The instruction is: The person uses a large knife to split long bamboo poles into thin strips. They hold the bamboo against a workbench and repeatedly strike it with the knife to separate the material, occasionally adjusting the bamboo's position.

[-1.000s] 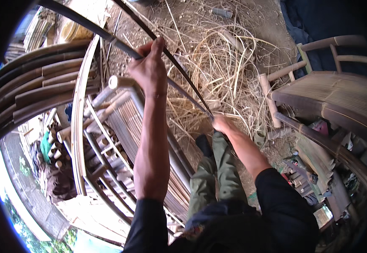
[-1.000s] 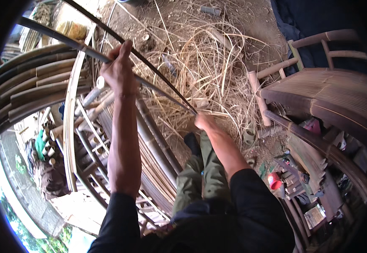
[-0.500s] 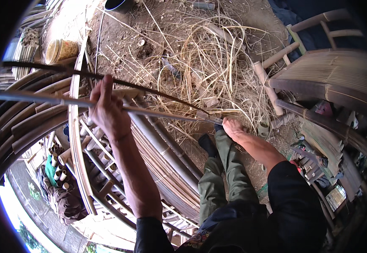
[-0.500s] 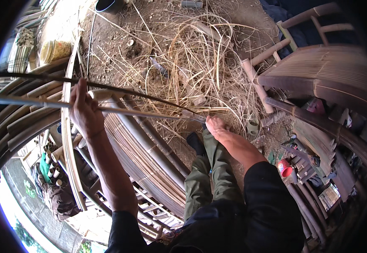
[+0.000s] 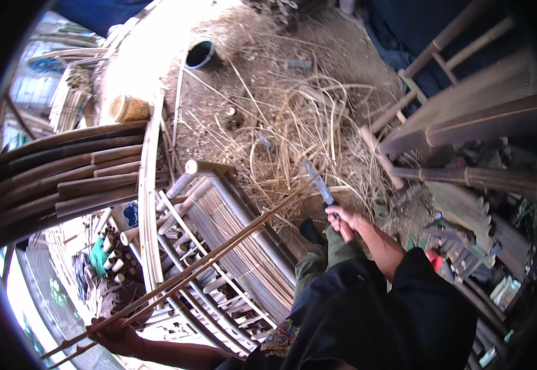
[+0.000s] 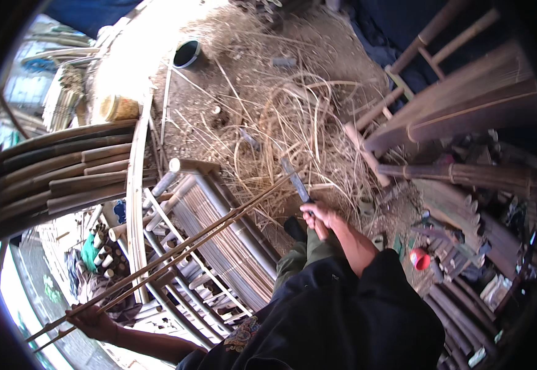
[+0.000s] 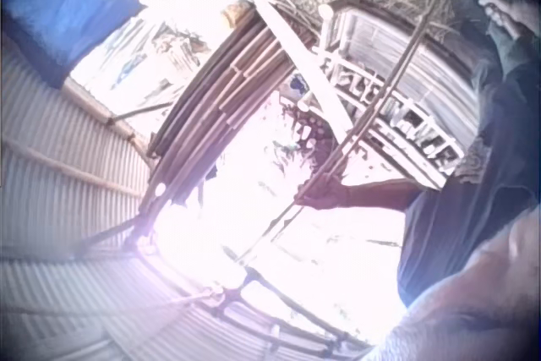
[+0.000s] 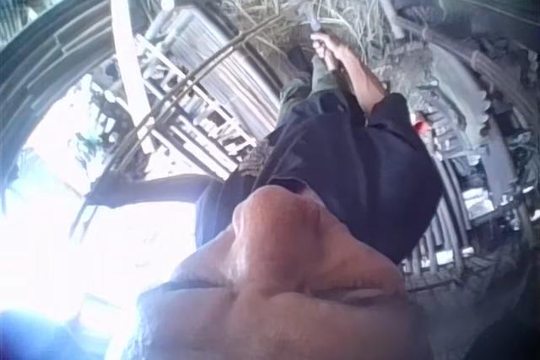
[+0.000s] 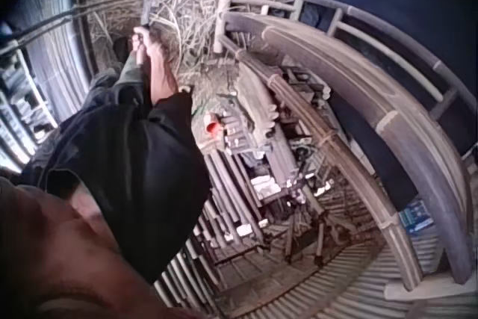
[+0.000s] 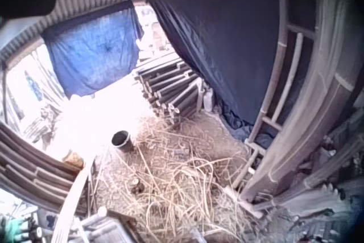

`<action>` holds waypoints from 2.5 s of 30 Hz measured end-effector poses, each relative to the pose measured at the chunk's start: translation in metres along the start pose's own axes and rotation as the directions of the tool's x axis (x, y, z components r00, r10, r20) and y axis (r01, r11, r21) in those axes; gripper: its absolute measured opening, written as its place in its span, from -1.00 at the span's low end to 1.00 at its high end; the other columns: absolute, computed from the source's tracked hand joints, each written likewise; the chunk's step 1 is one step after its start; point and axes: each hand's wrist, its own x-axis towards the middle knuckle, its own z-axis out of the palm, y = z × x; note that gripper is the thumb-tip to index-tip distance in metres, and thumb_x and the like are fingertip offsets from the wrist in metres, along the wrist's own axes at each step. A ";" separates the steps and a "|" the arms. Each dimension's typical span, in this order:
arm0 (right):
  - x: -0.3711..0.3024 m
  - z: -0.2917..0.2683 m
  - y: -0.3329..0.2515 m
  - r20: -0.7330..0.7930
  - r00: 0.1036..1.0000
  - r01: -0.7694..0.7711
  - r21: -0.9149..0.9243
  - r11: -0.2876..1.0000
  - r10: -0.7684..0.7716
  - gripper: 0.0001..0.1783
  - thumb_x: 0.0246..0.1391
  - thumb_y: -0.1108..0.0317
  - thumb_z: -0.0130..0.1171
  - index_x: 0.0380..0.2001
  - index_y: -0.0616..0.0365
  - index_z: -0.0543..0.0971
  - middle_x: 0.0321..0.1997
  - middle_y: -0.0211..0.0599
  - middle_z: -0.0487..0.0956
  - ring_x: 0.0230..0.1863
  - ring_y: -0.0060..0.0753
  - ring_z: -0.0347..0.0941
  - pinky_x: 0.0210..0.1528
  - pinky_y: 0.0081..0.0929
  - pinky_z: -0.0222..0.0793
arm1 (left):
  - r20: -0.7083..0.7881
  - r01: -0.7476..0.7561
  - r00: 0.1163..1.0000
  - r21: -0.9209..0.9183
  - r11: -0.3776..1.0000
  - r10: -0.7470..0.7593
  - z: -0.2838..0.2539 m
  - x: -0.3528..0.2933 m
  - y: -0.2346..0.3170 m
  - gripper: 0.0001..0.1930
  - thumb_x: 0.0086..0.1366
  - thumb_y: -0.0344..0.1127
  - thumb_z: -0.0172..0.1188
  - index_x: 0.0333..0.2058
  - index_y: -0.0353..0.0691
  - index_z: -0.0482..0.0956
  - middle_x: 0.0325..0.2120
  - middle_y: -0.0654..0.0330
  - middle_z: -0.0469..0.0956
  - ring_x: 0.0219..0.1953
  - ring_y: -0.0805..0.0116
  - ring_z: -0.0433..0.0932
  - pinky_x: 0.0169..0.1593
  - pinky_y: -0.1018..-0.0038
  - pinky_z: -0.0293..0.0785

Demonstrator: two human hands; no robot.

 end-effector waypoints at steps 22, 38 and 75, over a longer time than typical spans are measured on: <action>-0.214 0.273 -0.129 0.556 0.436 0.893 -0.364 0.265 -0.707 -0.57 0.04 0.40 0.12 0.01 0.33 0.49 -0.11 -0.23 0.55 -0.21 -0.50 0.44 -0.17 -0.61 0.32 | 0.769 -0.562 0.523 0.635 -0.529 0.368 0.108 -0.129 0.127 -0.81 0.20 -0.42 0.16 -0.19 -0.17 0.61 -0.44 0.27 0.63 -0.55 0.40 0.54 -0.51 0.50 0.46; -0.138 0.387 0.157 0.436 0.888 0.295 -0.299 0.908 -0.145 -0.83 0.01 0.27 0.09 -0.36 0.11 0.46 -0.39 -0.34 0.50 -0.39 -0.42 0.47 -0.22 -0.31 0.56 | -0.115 0.193 0.917 0.966 0.174 -0.381 -0.058 -0.242 -0.027 -0.46 0.14 0.09 0.30 -0.45 -0.41 0.45 -0.53 -0.06 0.53 -0.51 0.18 0.51 -0.47 0.25 0.42; -0.057 0.351 0.049 0.727 0.380 0.556 -0.674 -0.486 -0.572 -0.49 0.16 -0.10 0.04 -0.22 0.19 0.46 -0.58 -0.12 0.48 -0.47 -0.01 0.48 -0.37 -0.15 0.36 | -0.333 0.850 0.524 0.144 0.507 -0.784 -0.184 -0.334 -0.085 -0.61 0.41 -0.07 0.00 -0.32 -0.33 0.58 -0.63 0.37 0.42 -0.70 0.68 0.22 -0.64 0.68 0.09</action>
